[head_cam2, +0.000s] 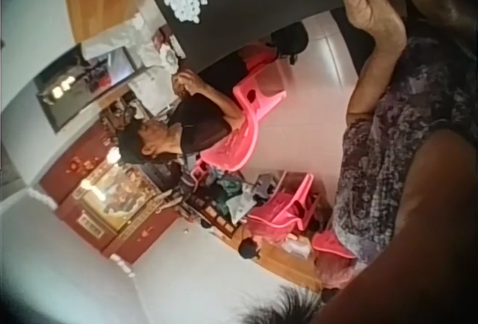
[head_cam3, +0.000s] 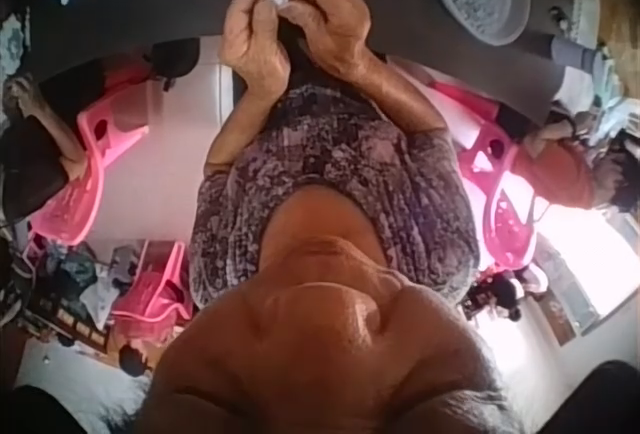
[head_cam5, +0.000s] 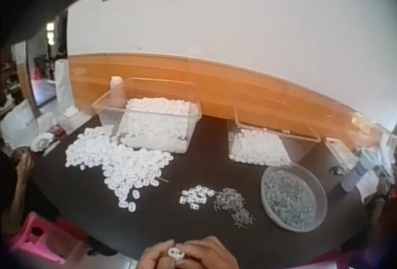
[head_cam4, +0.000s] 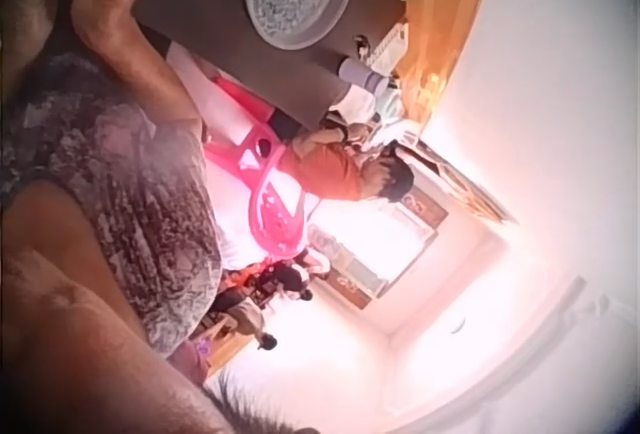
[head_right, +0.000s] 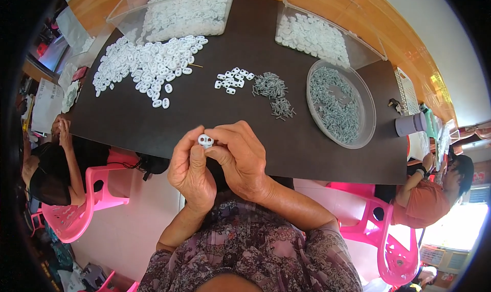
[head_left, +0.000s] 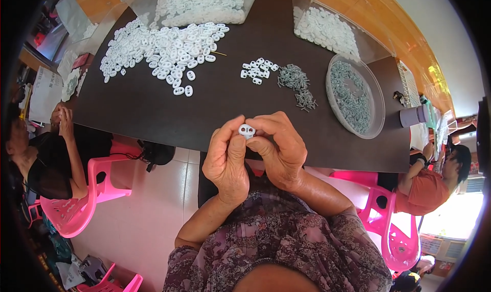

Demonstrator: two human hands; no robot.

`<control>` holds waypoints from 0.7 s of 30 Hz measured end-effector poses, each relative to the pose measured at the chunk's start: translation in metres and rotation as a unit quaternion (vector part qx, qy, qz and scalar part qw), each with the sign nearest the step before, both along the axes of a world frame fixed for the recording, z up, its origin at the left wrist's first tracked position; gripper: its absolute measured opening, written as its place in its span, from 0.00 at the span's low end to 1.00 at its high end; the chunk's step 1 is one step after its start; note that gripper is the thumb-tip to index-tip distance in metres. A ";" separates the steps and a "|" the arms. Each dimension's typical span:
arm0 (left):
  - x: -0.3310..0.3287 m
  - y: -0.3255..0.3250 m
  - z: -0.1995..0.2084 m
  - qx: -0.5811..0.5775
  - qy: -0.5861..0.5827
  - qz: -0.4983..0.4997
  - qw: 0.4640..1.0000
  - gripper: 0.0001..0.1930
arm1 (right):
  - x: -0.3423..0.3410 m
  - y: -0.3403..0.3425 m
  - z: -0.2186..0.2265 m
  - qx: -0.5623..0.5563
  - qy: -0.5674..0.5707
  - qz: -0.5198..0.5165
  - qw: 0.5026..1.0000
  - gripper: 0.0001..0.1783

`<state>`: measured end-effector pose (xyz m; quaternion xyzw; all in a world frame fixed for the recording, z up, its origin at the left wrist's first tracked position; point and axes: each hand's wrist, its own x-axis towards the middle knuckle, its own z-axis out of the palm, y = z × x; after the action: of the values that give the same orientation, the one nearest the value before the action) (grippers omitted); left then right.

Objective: Assembling small white plastic components by inserting tiny metal pins into them.

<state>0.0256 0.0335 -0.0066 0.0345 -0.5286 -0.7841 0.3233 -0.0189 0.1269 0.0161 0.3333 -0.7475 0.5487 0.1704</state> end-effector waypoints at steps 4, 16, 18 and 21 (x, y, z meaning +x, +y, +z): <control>-0.001 -0.001 0.000 -0.033 -0.009 -0.001 0.999 0.11 | 0.002 -0.003 0.000 -0.003 -0.003 -0.021 1.000 0.15; -0.005 0.011 -0.006 -0.074 0.024 0.036 0.996 0.11 | 0.002 -0.001 -0.008 -0.020 0.063 -0.052 0.997 0.16; -0.005 0.011 -0.007 -0.075 0.020 0.041 0.996 0.11 | 0.001 -0.002 -0.008 -0.025 0.069 -0.042 0.996 0.16; -0.006 0.011 -0.010 -0.076 0.020 0.045 0.996 0.11 | -0.001 -0.003 -0.009 -0.030 0.076 -0.034 0.996 0.16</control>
<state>0.0200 0.0442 -0.0168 0.0179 -0.5780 -0.7266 0.3709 -0.0197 0.1242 0.0067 0.3433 -0.7265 0.5380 0.2549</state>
